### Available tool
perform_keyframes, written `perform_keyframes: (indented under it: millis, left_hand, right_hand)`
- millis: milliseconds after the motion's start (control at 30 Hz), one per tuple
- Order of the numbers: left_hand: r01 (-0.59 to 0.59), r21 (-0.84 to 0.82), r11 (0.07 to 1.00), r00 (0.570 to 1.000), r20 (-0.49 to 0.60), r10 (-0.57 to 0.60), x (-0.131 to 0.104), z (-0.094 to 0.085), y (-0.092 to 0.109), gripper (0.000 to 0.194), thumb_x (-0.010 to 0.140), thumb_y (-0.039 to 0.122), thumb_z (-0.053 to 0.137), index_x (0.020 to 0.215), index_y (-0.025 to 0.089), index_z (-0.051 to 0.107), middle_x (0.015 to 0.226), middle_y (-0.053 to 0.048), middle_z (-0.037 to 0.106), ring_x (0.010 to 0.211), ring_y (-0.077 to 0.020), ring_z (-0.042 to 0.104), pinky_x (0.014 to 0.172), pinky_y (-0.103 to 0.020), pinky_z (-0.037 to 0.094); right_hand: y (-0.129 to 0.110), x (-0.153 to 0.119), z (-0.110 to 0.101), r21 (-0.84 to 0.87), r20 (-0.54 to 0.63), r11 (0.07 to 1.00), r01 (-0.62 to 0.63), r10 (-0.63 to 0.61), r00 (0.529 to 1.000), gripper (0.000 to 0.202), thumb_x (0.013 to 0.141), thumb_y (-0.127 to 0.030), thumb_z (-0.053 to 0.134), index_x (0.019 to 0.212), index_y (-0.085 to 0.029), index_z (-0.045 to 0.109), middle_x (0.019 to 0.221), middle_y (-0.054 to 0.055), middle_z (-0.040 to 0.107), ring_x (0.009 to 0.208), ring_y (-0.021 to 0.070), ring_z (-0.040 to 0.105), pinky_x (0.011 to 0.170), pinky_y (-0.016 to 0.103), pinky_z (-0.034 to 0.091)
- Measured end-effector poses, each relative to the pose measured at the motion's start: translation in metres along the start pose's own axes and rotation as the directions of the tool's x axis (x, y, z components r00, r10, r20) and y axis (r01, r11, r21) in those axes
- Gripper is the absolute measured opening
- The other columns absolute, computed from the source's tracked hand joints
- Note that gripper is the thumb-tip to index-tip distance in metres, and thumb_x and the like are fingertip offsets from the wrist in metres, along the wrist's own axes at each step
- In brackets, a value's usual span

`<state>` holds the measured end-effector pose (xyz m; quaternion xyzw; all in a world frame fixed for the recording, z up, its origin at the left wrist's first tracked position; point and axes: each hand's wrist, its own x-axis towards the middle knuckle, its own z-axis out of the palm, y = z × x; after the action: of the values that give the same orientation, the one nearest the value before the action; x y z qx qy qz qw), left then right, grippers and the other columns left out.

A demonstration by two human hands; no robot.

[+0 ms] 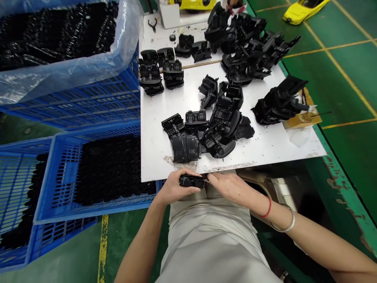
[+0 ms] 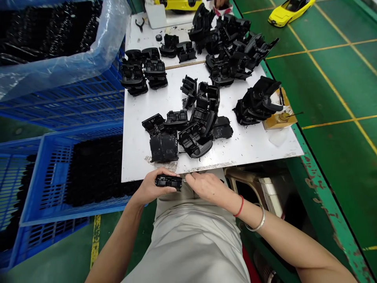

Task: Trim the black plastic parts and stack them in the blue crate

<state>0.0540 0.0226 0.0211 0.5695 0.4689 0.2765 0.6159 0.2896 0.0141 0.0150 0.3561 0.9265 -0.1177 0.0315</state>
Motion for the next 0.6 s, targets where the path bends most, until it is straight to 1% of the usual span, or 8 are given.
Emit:
perform_keyframes:
  millis: [200,367,467,600]
  left_hand:
    - [-0.006,0.024,1.0,1.0,0.003,0.006,-0.0004,-0.0008,0.0014,0.037,0.068,0.032,0.086,0.097,0.017,0.068,0.104,-0.009,0.075,0.099,-0.0249,0.069,0.089,-0.035,0.053]
    - [0.005,0.003,1.0,1.0,0.01,-0.005,-0.0006,-0.0003,0.0021,0.037,0.067,0.031,0.086,0.097,0.017,0.068,0.105,-0.009,0.075,0.098,-0.0246,0.069,0.089,-0.035,0.053]
    - [0.016,0.004,1.0,1.0,0.003,-0.016,-0.0006,-0.0001,0.0028,0.037,0.067,0.032,0.086,0.095,0.016,0.068,0.104,-0.01,0.075,0.098,-0.0251,0.07,0.089,-0.036,0.053]
    - [0.016,-0.007,1.0,1.0,-0.001,-0.016,-0.0009,-0.0002,0.0036,0.037,0.066,0.031,0.086,0.095,0.017,0.068,0.104,-0.009,0.075,0.097,-0.025,0.07,0.088,-0.035,0.053]
  right_hand:
    - [0.0014,-0.0012,0.0044,0.016,-0.025,1.0,0.004,-0.003,1.0,0.019,0.088,-0.003,0.035,0.093,-0.017,0.048,0.076,0.001,0.057,0.05,0.0112,0.036,0.048,0.029,0.013]
    - [0.0021,-0.0063,0.005,0.033,-0.036,0.999,-0.014,0.016,0.999,0.021,0.089,-0.003,0.033,0.091,-0.017,0.048,0.072,0.0,0.054,0.049,0.011,0.031,0.048,0.029,0.013]
    - [0.0025,-0.0076,0.004,0.034,-0.027,0.999,-0.019,0.02,0.999,0.021,0.089,-0.003,0.033,0.09,-0.017,0.048,0.072,0.0,0.054,0.049,0.0115,0.031,0.048,0.029,0.014]
    - [0.0027,-0.006,0.0037,0.041,-0.016,0.999,-0.017,0.018,1.0,0.022,0.089,-0.002,0.034,0.09,-0.017,0.049,0.072,0.001,0.055,0.049,0.0116,0.034,0.048,0.029,0.016]
